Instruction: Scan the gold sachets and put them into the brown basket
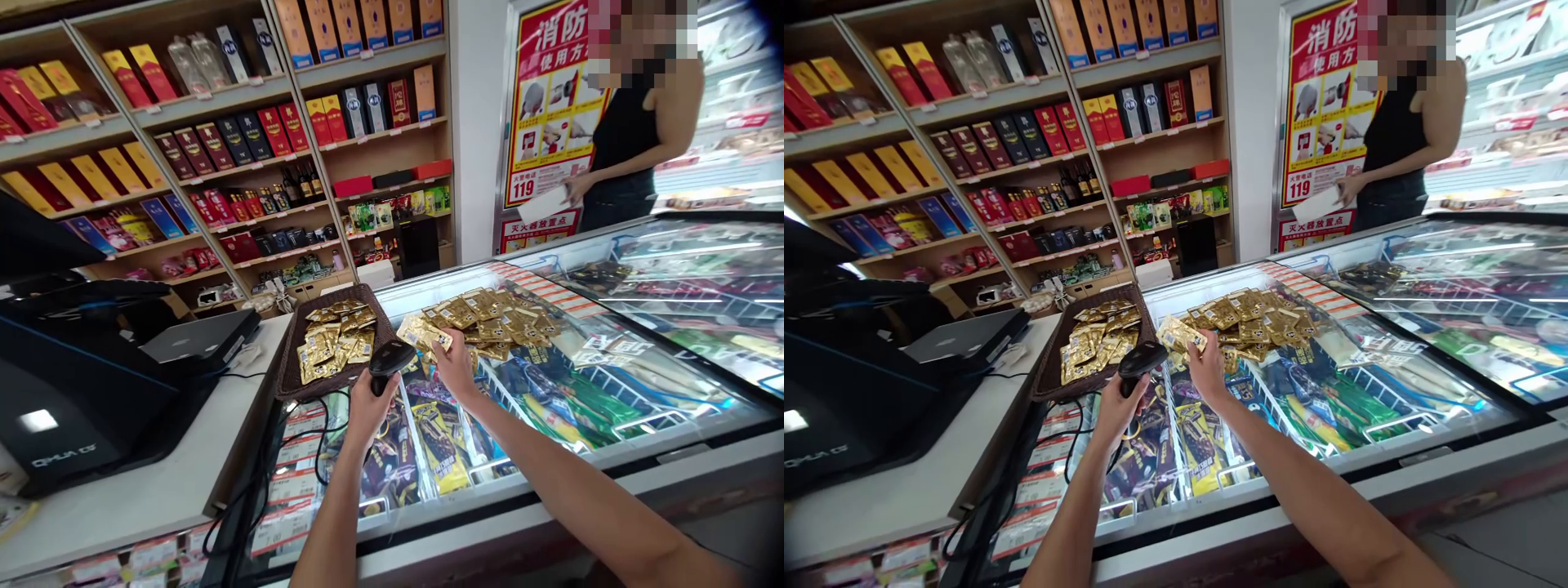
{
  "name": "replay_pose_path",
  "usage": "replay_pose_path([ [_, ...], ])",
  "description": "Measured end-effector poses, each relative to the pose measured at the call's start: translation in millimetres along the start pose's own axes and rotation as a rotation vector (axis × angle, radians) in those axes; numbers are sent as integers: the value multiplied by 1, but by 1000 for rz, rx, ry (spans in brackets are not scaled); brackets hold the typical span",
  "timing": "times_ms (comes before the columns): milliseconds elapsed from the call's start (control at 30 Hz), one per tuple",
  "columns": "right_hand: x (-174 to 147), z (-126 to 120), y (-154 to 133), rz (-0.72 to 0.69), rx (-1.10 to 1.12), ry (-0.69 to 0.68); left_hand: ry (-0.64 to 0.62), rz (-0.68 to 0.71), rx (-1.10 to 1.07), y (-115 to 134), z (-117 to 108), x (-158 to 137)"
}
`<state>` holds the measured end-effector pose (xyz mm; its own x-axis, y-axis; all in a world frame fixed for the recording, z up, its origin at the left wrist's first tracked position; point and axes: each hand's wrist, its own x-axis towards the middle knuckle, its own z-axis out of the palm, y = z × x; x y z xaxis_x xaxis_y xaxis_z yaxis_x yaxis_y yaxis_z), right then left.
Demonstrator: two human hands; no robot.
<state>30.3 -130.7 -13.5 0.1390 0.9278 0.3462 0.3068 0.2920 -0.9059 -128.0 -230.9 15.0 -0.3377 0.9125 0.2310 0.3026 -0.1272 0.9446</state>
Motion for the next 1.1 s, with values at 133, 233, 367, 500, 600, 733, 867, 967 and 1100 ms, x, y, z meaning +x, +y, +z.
replay_pose_path([
  [133,0,-3,-4,5,7,-41,11,-21,7,9,3,-3],
  [233,0,-4,-7,15,-6,-56,5,-24,22,12,2,-3],
  [367,5,-3,-9,52,-37,-43,32,-47,23,10,2,0],
  [500,24,-9,-9,129,-56,-25,67,-33,56,8,-1,6],
  [600,51,-26,-4,258,-88,69,109,-38,104,8,-4,10],
  [733,97,-60,16,366,-144,238,144,-63,113,7,-8,12],
  [867,141,-94,55,432,-232,384,159,-81,117,5,-10,14],
  [967,165,-108,80,489,-282,420,157,-85,124,6,-10,14],
  [1100,187,-110,99,541,-346,332,163,-96,101,8,-11,15],
])
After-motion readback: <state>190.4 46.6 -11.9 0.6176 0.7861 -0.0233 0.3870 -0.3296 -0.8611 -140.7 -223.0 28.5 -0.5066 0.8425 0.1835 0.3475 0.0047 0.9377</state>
